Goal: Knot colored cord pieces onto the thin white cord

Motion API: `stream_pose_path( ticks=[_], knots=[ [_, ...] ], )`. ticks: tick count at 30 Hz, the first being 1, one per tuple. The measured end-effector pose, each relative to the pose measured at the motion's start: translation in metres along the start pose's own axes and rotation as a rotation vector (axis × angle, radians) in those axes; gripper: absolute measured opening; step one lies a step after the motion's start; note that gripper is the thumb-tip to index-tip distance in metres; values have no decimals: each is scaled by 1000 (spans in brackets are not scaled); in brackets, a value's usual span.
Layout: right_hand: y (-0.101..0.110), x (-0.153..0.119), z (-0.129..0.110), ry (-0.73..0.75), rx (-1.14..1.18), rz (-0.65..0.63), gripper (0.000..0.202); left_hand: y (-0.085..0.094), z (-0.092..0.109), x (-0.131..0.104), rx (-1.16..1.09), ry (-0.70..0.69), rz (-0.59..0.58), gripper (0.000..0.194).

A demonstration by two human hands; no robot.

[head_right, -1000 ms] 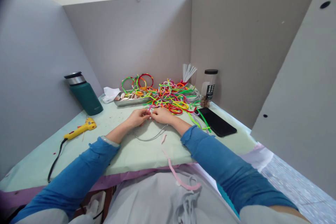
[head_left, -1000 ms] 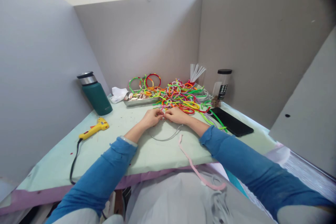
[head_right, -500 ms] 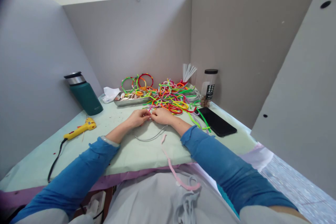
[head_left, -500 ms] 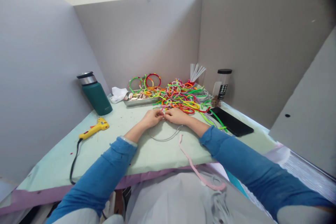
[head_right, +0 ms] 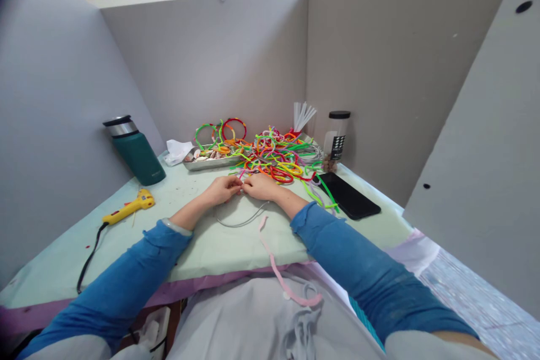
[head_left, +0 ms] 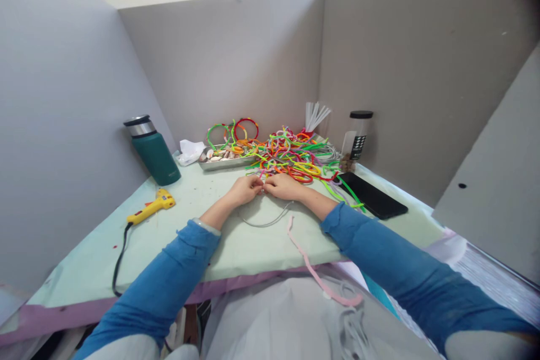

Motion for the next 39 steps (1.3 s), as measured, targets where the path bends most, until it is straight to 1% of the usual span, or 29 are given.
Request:
stream_pose_path(
  ticks=[5, 14, 20, 39],
  knots=[
    [1, 0, -1, -1, 1, -5, 30, 0, -1, 0, 22, -2, 0, 22],
    [2, 0, -3, 5, 0, -3, 30, 0, -1, 1, -6, -8, 6, 19],
    [1, 0, -2, 2, -5, -9, 30, 0, -1, 0, -31, 16, 0, 20],
    [0, -1, -3, 5, -55, -8, 30, 0, 0, 0, 31, -22, 17, 19]
  ],
)
Point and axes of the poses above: each hand's wrist, its own x-axis towards the middle knuckle, its own y-axis out of the back of the hand, z = x × y, the point moved 5 cm from there along x, towards the middle knuckle, and after that the axes turned 1 degree about -x, right-handed, at the moved point
